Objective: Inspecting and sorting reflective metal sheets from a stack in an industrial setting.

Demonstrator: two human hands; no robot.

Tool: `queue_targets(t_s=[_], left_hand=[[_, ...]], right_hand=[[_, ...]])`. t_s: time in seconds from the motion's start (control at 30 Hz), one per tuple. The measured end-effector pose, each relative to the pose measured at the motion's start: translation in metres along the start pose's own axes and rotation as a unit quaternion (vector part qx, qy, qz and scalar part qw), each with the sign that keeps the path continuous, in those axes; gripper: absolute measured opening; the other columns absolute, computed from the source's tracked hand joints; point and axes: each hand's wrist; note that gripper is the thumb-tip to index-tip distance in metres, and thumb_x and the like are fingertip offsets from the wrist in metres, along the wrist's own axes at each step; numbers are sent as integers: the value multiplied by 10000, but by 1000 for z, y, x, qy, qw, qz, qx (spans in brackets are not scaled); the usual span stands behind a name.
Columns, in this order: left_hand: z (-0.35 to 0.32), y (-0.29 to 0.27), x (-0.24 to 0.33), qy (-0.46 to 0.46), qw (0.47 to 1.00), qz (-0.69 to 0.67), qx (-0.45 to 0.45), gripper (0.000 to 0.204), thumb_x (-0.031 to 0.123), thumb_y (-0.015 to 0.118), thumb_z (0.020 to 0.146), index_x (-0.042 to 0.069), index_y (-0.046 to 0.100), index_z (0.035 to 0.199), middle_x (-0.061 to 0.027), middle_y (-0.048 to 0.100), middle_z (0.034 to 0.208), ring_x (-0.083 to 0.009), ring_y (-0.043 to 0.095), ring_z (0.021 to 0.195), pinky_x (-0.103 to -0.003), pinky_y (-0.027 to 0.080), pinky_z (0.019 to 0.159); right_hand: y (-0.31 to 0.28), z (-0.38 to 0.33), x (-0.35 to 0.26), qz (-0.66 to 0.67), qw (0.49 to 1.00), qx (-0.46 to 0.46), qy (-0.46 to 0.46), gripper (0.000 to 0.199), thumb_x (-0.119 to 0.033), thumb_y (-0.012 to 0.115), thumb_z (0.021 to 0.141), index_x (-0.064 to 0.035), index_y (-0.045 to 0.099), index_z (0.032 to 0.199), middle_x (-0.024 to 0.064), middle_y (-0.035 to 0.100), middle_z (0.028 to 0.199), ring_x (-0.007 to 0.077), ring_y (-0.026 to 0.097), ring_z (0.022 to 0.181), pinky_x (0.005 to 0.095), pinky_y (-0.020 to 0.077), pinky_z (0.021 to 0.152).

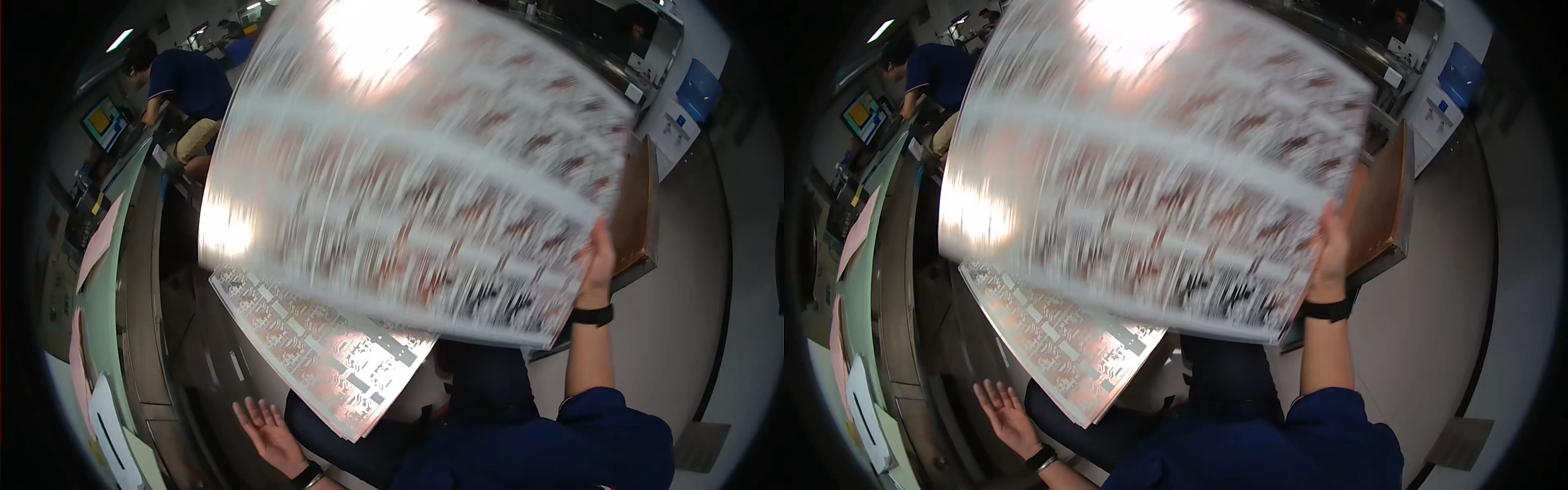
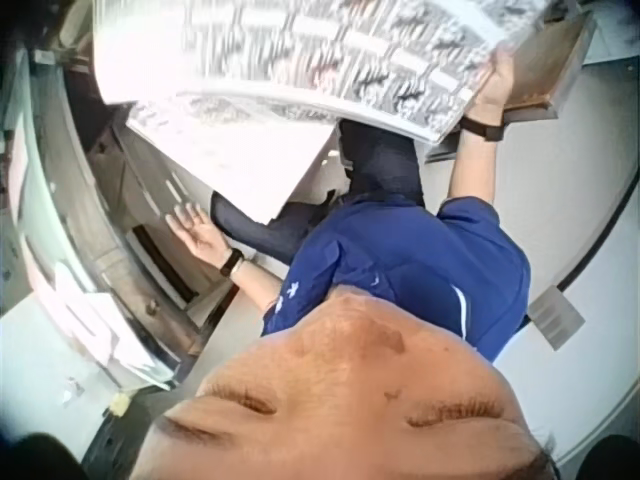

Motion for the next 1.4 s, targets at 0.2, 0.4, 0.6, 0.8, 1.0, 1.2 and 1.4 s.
queue_targets(t_s=[0.2, 0.4, 0.6, 0.8, 1.0, 1.2, 1.4], left_hand=[[-3, 15, -25, 2, 982, 180, 59, 395, 152, 445, 945, 11, 377, 1308, -126, 526, 1129, -190, 544, 968, -314, 449, 877], [-4, 8, -31, 24, 979, 190, 68, 351, 106, 424, 945, -14, 399, 1274, -124, 538, 1079, -182, 545, 955, -304, 455, 877], [-9, 0, -31, 35, 979, 180, 86, 341, 100, 418, 947, -21, 403, 1265, -123, 534, 1058, -171, 533, 947, -288, 446, 862], [-9, 2, -33, 39, 976, 184, 114, 321, 87, 434, 940, -38, 413, 1235, -129, 530, 1036, -162, 524, 922, -290, 453, 832], [-4, 4, -37, 43, 968, 206, 137, 300, 73, 439, 936, -51, 435, 1209, -161, 543, 1068, -188, 566, 938, -296, 481, 845], [-4, 22, -38, 5, 919, 369, 141, 282, 76, 465, 928, -36, 498, 1184, -141, 573, 1069, -142, 561, 914, -253, 460, 831], [-2, 32, -40, -6, 848, 525, 74, 319, 71, 524, 876, -40, 543, 1175, -47, 580, 876, -86, 532, 751, -213, 440, 697]], right_hand=[[36, -1, -67, -86, 952, 64, -286, 331, -181, 496, 927, 56, 479, 1156, 121, 567, 1100, 220, 591, 929, 363, 492, 820], [-29, 30, -13, -554, 698, 279, -359, 300, -132, 511, 896, 126, 512, 1050, 219, 606, 998, 316, 603, 884, 367, 474, 765], [-93, 47, 38, -698, 541, 346, -317, 353, -147, 471, 880, 124, 488, 1106, 325, 576, 975, 450, 564, 900, 452, 443, 789], [-112, 63, 62, -675, 645, 232, -273, 500, -171, 467, 875, 66, 343, 1298, 322, 395, 1281, 443, 382, 1188, 426, 325, 990], [-117, 100, 72, -599, 794, -31, -100, 643, -65, 475, 890, -68, 128, 1430, 241, 232, 1434, 322, 271, 1323, 338, 267, 1048], [7, 26, 114, -613, 749, -170, -183, 436, -110, 441, 908, -23, 381, 1331, 186, 409, 1353, 300, 404, 1249, 352, 331, 1016], [63, -27, 167, -677, 574, -411, -206, 402, -148, 411, 923, -68, 425, 1317, 192, 381, 1367, 336, 325, 1287, 422, 242, 1060]])
Point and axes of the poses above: each hand's wrist, its own z-axis towards the middle knuckle, its own y-axis out of the palm, x = y × z
